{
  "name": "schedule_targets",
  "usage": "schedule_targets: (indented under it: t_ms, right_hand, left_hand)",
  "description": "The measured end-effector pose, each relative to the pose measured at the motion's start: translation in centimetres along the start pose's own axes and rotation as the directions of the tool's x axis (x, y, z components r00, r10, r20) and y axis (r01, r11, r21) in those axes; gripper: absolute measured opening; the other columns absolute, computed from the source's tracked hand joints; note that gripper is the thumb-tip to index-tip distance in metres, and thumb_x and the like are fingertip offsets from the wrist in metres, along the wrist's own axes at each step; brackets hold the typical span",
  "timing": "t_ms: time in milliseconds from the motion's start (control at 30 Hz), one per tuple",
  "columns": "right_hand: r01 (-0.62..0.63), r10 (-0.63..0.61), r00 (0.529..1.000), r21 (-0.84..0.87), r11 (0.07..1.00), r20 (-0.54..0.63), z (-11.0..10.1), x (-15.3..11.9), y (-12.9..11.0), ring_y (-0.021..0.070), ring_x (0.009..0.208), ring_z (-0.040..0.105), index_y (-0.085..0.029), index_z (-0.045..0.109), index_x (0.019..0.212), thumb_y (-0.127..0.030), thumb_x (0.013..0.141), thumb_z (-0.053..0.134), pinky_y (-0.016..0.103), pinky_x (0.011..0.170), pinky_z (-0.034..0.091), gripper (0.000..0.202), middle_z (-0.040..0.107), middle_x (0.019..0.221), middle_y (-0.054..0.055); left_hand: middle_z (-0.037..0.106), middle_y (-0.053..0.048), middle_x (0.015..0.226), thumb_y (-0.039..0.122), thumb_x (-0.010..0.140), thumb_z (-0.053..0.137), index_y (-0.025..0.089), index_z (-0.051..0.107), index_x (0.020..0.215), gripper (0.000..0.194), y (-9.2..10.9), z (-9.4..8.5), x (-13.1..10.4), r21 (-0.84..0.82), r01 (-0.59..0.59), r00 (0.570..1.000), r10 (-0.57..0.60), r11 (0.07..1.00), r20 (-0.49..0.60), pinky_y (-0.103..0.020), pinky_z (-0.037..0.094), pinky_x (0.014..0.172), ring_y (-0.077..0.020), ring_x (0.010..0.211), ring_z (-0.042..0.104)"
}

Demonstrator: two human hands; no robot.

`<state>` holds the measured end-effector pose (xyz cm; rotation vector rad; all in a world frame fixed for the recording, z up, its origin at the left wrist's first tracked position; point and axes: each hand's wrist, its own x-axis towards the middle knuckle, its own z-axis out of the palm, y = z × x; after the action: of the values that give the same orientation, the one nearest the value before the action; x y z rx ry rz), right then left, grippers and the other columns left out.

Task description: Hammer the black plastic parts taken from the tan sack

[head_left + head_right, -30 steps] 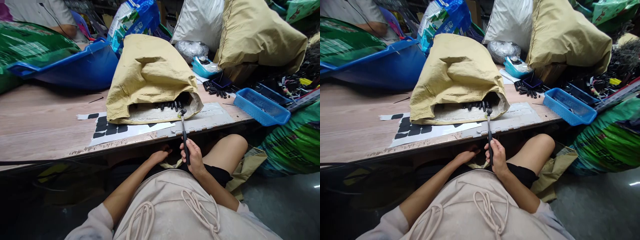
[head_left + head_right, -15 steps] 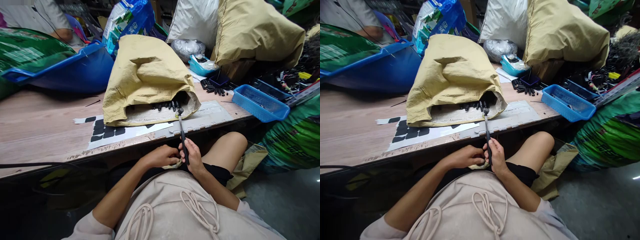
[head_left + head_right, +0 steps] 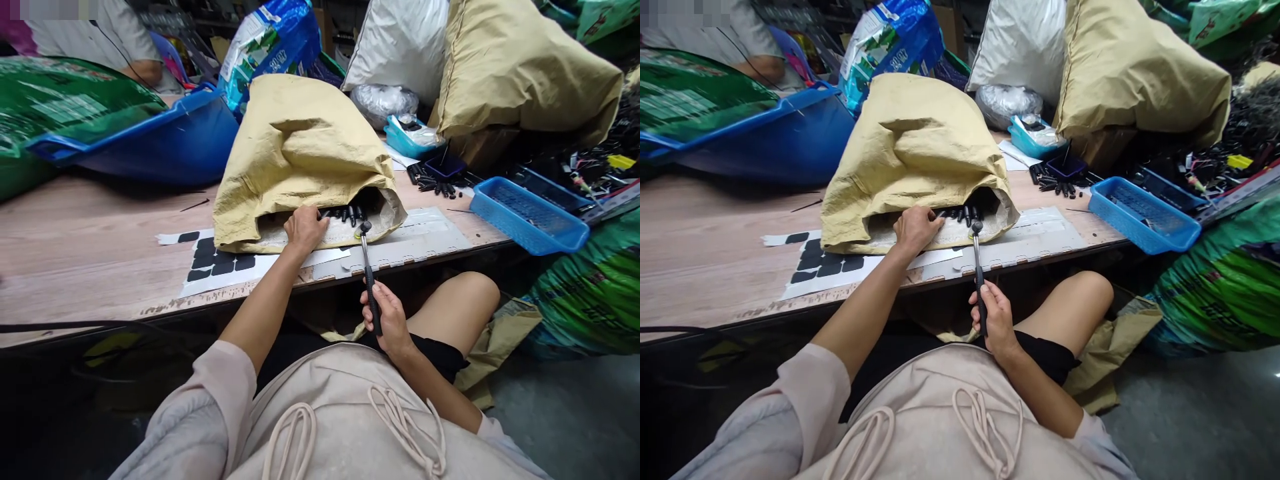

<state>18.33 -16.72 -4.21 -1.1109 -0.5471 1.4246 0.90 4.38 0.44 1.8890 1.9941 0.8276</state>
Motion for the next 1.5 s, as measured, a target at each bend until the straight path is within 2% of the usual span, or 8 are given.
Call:
schedule_targets:
  t_ms: [200,300,367,667,867,1067,1233,1500]
  right_hand:
    - [-0.008,0.008,1.0,-0.007,1.0,0.021,-0.1,0.2,-0.1,0.0081,0.05,0.05,-0.021,0.071,0.111,-0.06,0.075,0.087,0.018,0.036,0.039,0.055,0.067,0.077,-0.004]
    - [0.001,0.0,0.999,-0.016,1.0,0.04,-0.3,0.3,-0.3,0.0087,0.05,0.049,-0.021,0.071,0.115,-0.058,0.077,0.084,0.018,0.035,0.039,0.055,0.066,0.077,-0.003]
    - [0.009,-0.007,0.999,-0.041,0.999,0.047,-0.5,0.5,-0.5,0.0079,0.049,0.046,-0.02,0.071,0.117,-0.058,0.079,0.083,0.018,0.034,0.036,0.054,0.064,0.076,-0.004]
    - [0.212,-0.198,0.977,-0.212,0.954,0.083,-0.3,-0.7,-0.3,0.0053,0.046,0.04,-0.023,0.073,0.118,-0.055,0.089,0.078,0.017,0.035,0.033,0.043,0.059,0.076,-0.006]
    - [0.222,-0.181,0.97,-0.301,0.927,0.161,-0.7,-1.7,0.0,0.0081,0.052,0.044,-0.024,0.076,0.132,-0.051,0.091,0.079,0.021,0.042,0.036,0.049,0.063,0.078,-0.003]
    - [0.337,-0.275,0.94,-0.443,0.831,0.199,-0.6,-2.1,-0.2,0.0204,0.076,0.064,-0.028,0.082,0.128,-0.046,0.091,0.08,0.031,0.066,0.058,0.042,0.069,0.081,0.002]
    - [0.389,-0.291,0.92,-0.525,0.757,0.262,-0.3,-2.1,-0.5,0.0231,0.086,0.07,-0.029,0.084,0.126,-0.039,0.094,0.076,0.04,0.088,0.062,0.034,0.074,0.088,0.002]
    - [0.362,-0.315,0.932,-0.487,0.795,0.179,-0.6,-2.2,-0.3,0.0245,0.086,0.069,-0.029,0.084,0.125,-0.037,0.09,0.081,0.038,0.081,0.061,0.037,0.072,0.082,0.002]
  left_hand:
    - [0.073,-0.007,0.095,0.042,0.083,0.08,0.023,0.078,0.088,0.02,-3.1,-3.1,-4.6,-0.1,-0.214,0.967,0.226,0.972,0.119,-0.036,0.049,0.078,-0.0271,0.09,0.066]
    - [0.072,-0.005,0.095,0.039,0.085,0.078,0.022,0.077,0.09,0.017,-3.9,-3.5,-6.6,-0.182,-0.3,0.925,0.333,0.936,0.186,-0.034,0.049,0.081,-0.0237,0.088,0.066]
    - [0.072,-0.004,0.096,0.037,0.086,0.077,0.023,0.077,0.094,0.016,-4.1,-3.1,-7.2,-0.198,-0.315,0.919,0.351,0.928,0.181,-0.034,0.049,0.082,-0.0234,0.091,0.066]
    - [0.075,-0.004,0.098,0.037,0.086,0.078,0.022,0.079,0.096,0.017,-4.6,-2.6,-7.0,-0.266,-0.309,0.915,0.362,0.913,0.18,-0.036,0.05,0.086,-0.0246,0.095,0.068]
    - [0.076,-0.004,0.098,0.04,0.083,0.079,0.023,0.082,0.094,0.021,-4.9,-2.2,-7.2,-0.358,-0.242,0.935,0.315,0.902,0.162,-0.034,0.054,0.083,-0.0243,0.094,0.069]
    - [0.075,-0.004,0.094,0.037,0.08,0.079,0.023,0.085,0.093,0.02,-4.8,-2.2,-7.1,-0.396,-0.239,0.933,0.322,0.886,0.158,-0.034,0.054,0.084,-0.0226,0.091,0.069]
    - [0.072,-0.003,0.091,0.037,0.081,0.076,0.022,0.083,0.088,0.018,-4.6,-2.2,-7.2,-0.417,-0.203,0.947,0.287,0.886,0.148,-0.031,0.054,0.076,-0.0208,0.085,0.067]
    - [0.075,-0.003,0.09,0.037,0.077,0.08,0.023,0.085,0.089,0.019,-4.6,-2.1,-7.0,-0.408,-0.212,0.943,0.296,0.888,0.154,-0.032,0.051,0.077,-0.0204,0.084,0.066]
